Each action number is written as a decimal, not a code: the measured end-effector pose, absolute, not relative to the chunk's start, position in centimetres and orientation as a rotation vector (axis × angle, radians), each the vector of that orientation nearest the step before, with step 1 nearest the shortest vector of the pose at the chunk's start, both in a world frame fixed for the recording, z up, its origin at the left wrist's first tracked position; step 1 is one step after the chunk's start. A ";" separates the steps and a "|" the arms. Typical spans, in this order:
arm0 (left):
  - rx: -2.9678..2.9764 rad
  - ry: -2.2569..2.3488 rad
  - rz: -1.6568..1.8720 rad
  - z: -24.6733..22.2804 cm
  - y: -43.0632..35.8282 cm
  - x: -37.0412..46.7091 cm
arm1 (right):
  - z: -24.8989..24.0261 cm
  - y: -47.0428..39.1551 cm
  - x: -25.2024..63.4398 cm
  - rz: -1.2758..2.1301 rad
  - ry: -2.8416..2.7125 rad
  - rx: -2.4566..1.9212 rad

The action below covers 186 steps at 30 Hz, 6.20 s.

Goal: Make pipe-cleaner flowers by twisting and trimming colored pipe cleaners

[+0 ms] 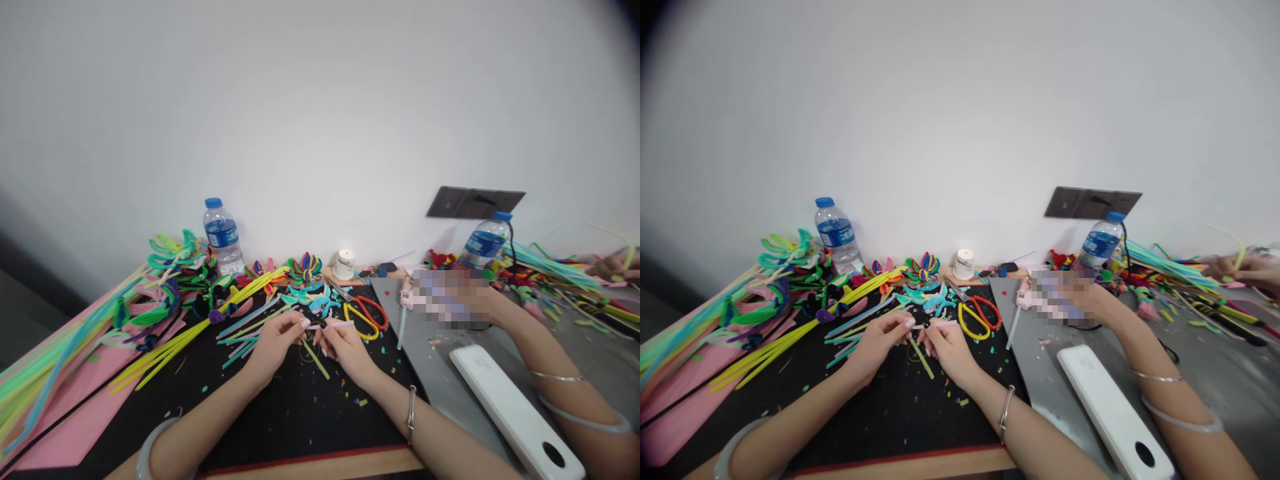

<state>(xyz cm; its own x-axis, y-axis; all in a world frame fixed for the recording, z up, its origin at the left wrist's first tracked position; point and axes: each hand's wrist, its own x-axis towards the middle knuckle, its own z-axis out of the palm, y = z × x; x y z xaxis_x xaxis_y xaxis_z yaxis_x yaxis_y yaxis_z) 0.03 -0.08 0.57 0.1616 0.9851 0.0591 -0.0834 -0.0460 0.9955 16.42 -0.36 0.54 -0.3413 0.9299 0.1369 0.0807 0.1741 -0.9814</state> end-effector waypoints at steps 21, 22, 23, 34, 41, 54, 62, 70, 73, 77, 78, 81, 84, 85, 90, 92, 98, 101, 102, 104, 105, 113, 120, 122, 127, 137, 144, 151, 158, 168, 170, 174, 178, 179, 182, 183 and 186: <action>2.004 0.939 0.809 1.4 -0.6 -0.2 | 0.9 -0.1 17.2 0.866 -1.924 -1.032; 1.946 0.969 0.844 1.2 -0.5 -0.2 | 1.0 0.0 17.2 0.867 -1.877 -1.057; 1.876 0.997 0.882 1.1 -0.5 -0.2 | 1.0 0.1 17.3 0.868 -1.840 -1.076; 1.583 1.034 1.041 0.4 -0.3 -0.1 | 1.2 -0.3 17.1 0.949 -1.813 -1.048; 1.636 1.042 0.939 0.6 -0.6 0.2 | 1.4 -0.2 17.0 0.896 -1.849 -1.097; 1.424 1.057 1.067 0.6 0.1 0.0 | 1.2 -0.4 17.0 0.755 -1.929 -1.107; 1.356 1.081 1.129 1.0 0.4 -0.2 | 1.5 -0.5 17.0 0.775 -1.983 -1.103; 1.571 1.116 1.052 1.5 0.4 -0.8 | 1.5 -0.3 17.3 0.756 -1.989 -1.110; 1.680 1.093 0.966 1.5 0.6 -1.2 | 1.4 -0.2 17.3 0.745 -2.003 -1.097; 1.765 1.056 0.864 1.5 0.7 -1.6 | 1.5 -0.3 17.2 0.773 -2.008 -1.081; 1.749 1.032 0.842 1.4 0.7 -1.6 | 1.5 -0.3 17.2 0.784 -2.003 -1.081; 1.637 0.935 0.797 1.3 0.6 -1.5 | 1.7 -0.3 17.3 0.800 -1.979 -1.080; 1.581 0.878 0.769 1.1 0.4 -1.2 | 1.7 -0.4 17.3 0.819 -1.964 -1.069; 1.586 0.872 0.753 1.1 0.2 -1.1 | 1.7 -0.4 17.3 0.826 -1.969 -1.061; 1.633 0.854 0.649 1.3 -0.8 -0.5 | 1.1 -0.7 17.0 0.837 -2.073 -0.986; 1.679 0.854 0.613 1.3 -1.1 -0.4 | 0.9 -0.8 16.9 0.844 -2.111 -0.959; 1.696 0.933 0.793 0.8 -0.6 -0.3 | 1.1 -0.3 17.2 0.899 -2.017 -1.012; 1.538 0.987 0.991 0.8 0.1 -0.4 | 1.7 0.0 17.5 0.955 -1.861 -1.064; 1.462 0.995 1.044 0.9 0.2 -0.4 | 1.9 0.0 17.5 0.989 -1.839 -1.056; 1.320 1.014 1.120 1.1 0.4 -0.4 | 2.1 0.0 17.5 1.055 -1.832 -1.029; 1.261 1.021 1.139 1.2 0.4 -0.4 | 2.1 -0.1 17.5 1.090 -1.837 -1.019; 0.972 0.889 1.109 0.6 -0.2 0.2 | 1.8 -0.2 17.2 1.390 -1.690 -1.002; 1.026 0.938 1.120 0.5 -0.1 0.2 | 1.9 -0.2 17.4 1.394 -1.748 -0.959; 1.171 1.014 1.108 0.6 0.0 0.0 | 1.9 -0.2 17.4 1.370 -1.760 -0.962; 1.659 1.152 1.055 1.1 0.0 -0.5 | 1.7 -0.1 17.6 1.243 -1.755 -0.990; 2.103 0.948 0.764 2.0 -0.9 -0.3 | 1.6 -0.3 17.6 1.082 -1.959 -0.969; 2.220 0.916 0.607 1.5 -0.9 -0.1 | 0.9 -0.5 17.3 1.119 -2.098 -0.960; 2.195 1.000 0.721 1.7 -0.8 -0.3 | 1.5 -0.3 17.4 0.924 -2.002 -1.030; 1.671 1.068 0.917 1.2 -0.1 -0.3 | 1.9 -0.1 17.7 0.991 -1.755 -1.108; 1.017 0.886 1.090 0.7 -0.2 0.2 | 1.8 -0.5 17.1 1.348 -1.682 -0.977; 1.054 0.908 1.086 0.6 -0.1 0.1 | 1.8 -0.5 17.1 1.358 -1.683 -0.965; 1.338 1.056 1.037 0.6 0.2 -0.2 | 2.2 -0.4 17.2 1.250 -1.690 -1.017; 1.701 1.156 0.929 1.3 0.1 -0.5 | 2.3 -0.3 17.5 1.173 -1.673 -1.100; 1.780 1.150 0.892 1.6 -0.1 -0.5 | 2.3 -0.3 17.5 1.172 -1.672 -1.110; 1.967 1.076 0.783 2.3 -0.4 -0.4 | 2.2 -0.4 17.4 1.177 -1.706 -1.097; 2.008 1.049 0.760 2.3 -0.5 -0.3 | 2.2 -0.5 17.4 1.168 -1.729 -1.084; 2.099 0.960 0.690 2.2 -0.8 0.0 | 2.0 -0.6 17.2 1.131 -1.824 -1.054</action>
<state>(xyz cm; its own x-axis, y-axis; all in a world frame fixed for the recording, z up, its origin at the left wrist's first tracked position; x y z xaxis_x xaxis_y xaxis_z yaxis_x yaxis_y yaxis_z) -0.02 -0.79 2.21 0.5803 0.7968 0.1685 0.4138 -0.4667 0.7817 17.20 -0.62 1.97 -0.3946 0.9049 0.1594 0.2593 0.2761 -0.9255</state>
